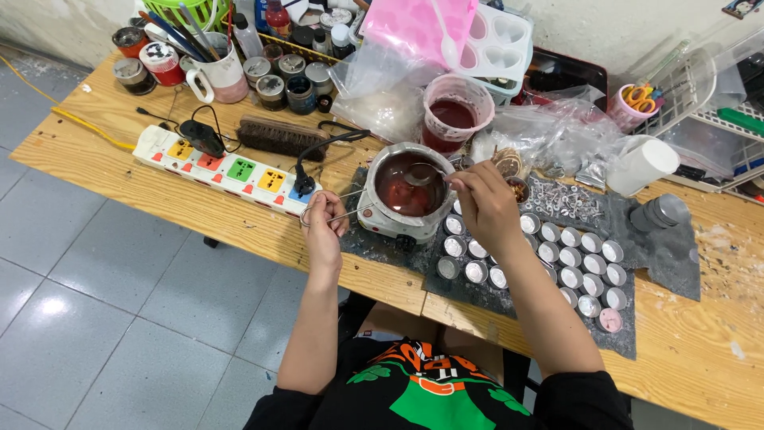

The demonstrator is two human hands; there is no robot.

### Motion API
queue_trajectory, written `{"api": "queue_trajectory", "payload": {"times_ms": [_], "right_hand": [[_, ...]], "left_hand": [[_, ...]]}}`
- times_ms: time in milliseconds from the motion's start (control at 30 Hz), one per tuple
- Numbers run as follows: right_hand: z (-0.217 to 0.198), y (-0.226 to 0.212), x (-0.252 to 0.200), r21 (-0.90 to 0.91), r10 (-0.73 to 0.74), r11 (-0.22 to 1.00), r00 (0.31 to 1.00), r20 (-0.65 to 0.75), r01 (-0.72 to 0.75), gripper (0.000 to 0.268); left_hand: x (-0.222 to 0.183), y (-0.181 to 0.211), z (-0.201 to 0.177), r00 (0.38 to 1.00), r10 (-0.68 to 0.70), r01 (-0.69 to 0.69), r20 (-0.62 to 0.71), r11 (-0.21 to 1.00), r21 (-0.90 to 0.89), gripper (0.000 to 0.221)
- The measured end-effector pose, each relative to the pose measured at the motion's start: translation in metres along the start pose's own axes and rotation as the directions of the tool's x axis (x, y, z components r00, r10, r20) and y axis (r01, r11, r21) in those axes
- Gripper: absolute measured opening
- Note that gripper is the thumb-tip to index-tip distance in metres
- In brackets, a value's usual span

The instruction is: Melting wax pellets in a small pot and pouring them onto a surface to create seals.

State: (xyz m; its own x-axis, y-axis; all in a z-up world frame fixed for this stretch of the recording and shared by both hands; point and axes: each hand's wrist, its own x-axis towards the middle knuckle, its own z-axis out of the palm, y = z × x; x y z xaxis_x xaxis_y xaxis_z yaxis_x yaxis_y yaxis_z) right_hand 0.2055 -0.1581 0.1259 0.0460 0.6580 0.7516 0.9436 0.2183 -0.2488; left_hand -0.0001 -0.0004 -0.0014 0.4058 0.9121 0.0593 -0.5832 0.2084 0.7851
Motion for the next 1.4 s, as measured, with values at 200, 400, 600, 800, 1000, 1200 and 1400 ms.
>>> {"api": "queue_trajectory", "payload": {"times_ms": [200, 400, 600, 800, 1000, 1200, 1400], "right_hand": [[0.008, -0.003, 0.0, 0.039, 0.068, 0.997, 0.997, 0.043, -0.07, 0.006], [0.006, -0.006, 0.007, 0.051, 0.058, 0.997, 0.994, 0.093, -0.063, 0.004], [-0.004, -0.007, 0.019, 0.098, -0.037, 0.995, 0.974, 0.223, 0.015, 0.005], [0.006, 0.012, 0.002, 0.033, 0.085, 0.996, 0.996, 0.023, -0.086, 0.006], [-0.012, 0.005, 0.002, -0.032, 0.039, 0.999, 0.998, -0.05, -0.04, 0.007], [0.002, 0.001, -0.002, -0.049, 0.115, 0.992, 0.993, 0.007, -0.115, 0.011], [0.024, 0.006, -0.017, 0.215, 0.437, 0.877, 0.9, 0.012, -0.429, 0.021]], "left_hand": [[0.0, -0.001, -0.001, 1.0, 0.027, -0.027, 0.011, 0.999, 0.039, 0.028], [-0.001, -0.001, 0.0, 1.0, 0.013, -0.013, 0.008, 1.0, 0.009, 0.028], [-0.002, 0.0, 0.003, 1.0, 0.028, -0.028, 0.008, 0.999, 0.021, 0.028], [-0.002, -0.002, 0.001, 0.999, 0.032, -0.032, 0.008, 0.999, 0.007, 0.028], [-0.002, 0.0, 0.003, 1.0, 0.027, -0.027, 0.006, 1.0, 0.014, 0.028], [-0.005, 0.004, 0.006, 0.999, 0.032, -0.032, 0.008, 0.998, 0.046, 0.028], [-0.005, 0.005, 0.006, 1.0, 0.02, -0.02, 0.002, 0.998, 0.068, 0.028]]}}
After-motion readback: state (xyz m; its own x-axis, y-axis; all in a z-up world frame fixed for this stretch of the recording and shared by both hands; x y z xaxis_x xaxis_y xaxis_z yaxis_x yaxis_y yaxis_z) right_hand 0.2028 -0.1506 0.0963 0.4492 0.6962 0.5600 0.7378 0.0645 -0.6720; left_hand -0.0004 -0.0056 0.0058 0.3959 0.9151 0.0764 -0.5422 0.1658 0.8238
